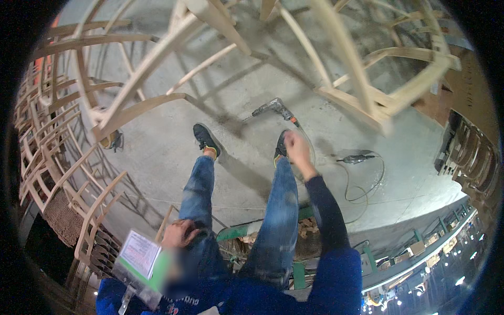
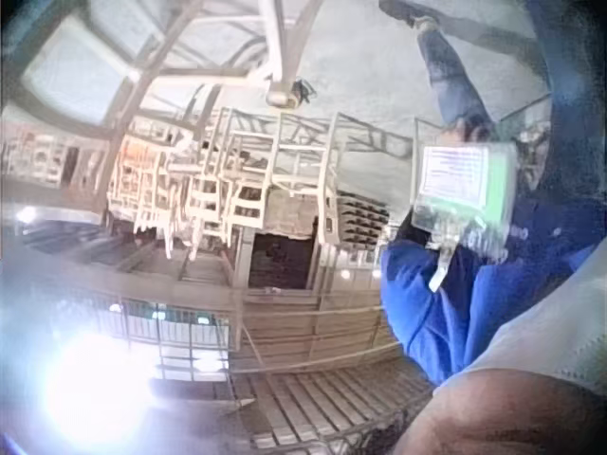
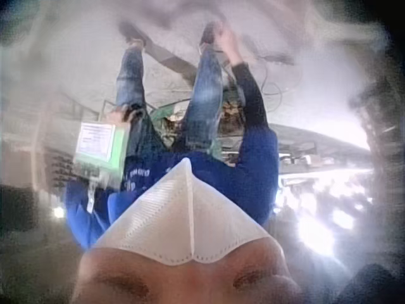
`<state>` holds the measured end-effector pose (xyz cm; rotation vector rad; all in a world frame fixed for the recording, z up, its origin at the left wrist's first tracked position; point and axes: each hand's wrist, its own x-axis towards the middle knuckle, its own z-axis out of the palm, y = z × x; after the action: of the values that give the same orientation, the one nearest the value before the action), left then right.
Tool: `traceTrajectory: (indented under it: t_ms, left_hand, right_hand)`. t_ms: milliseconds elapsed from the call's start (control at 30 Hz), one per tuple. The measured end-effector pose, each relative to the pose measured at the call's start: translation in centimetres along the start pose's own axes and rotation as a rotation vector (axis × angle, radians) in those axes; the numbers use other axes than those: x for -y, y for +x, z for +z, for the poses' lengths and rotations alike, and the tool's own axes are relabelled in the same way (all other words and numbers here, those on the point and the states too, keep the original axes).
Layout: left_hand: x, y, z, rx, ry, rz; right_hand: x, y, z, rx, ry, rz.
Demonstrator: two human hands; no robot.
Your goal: The person sits on the floor and assembles small wooden pieces with holes into larger structures. They pick up pieces, fit them together, and place the assembled units on the floor. Later, they use a power drill to attach a wooden piece to a chair frame.
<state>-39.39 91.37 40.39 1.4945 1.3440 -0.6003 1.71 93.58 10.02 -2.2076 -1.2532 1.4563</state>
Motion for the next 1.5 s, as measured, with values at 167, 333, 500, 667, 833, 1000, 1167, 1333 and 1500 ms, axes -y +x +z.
traceTrajectory:
  t_ms: [167, 333, 500, 667, 833, 1000, 1167, 1333, 1500]
  left_hand:
    - [4.4, 6.2, 2.0, -0.325, 0.125, 0.027]
    - [9.3, 4.2, 2.6, -0.172, -0.003, -0.02]
    - [7.5, 4.9, 1.1, -0.157, -0.025, -0.096]
    - [7.4, 5.8, 0.0, -0.107, -0.048, -0.041]
    - [8.1, 4.5, -1.2, -0.227, -0.002, 0.146]
    - [10.1, 3.9, -3.6, -0.241, 0.077, 0.193]
    - [13.0, 3.3, -10.1, -0.1, 0.031, 0.255]
    - [10.8, 2.2, -23.3, -0.136, 0.045, 0.419]
    - [8.0, 4.9, -38.2, -0.398, -0.063, 0.378]
  right_hand:
    - [-12.0, 18.3, 9.6, -0.233, -0.513, 0.07]
    - [-11.1, 24.9, 13.8, 0.074, -0.296, 0.16]
    - [-6.8, 25.1, 11.8, 0.664, -0.008, 0.602]
    - [-7.5, 17.3, 9.2, 0.478, 0.584, 0.608]
    - [3.1, 7.2, 5.2, 0.34, 0.714, 0.418]
    - [21.8, -8.7, -6.4, 0.202, 1.041, 0.387]
    - [39.1, -20.1, -15.2, 0.244, 1.211, -0.072]
    - [49.9, -17.2, -19.9, 0.354, 1.147, -0.167]
    - [56.7, -11.6, -15.2, 0.281, 1.227, -0.149]
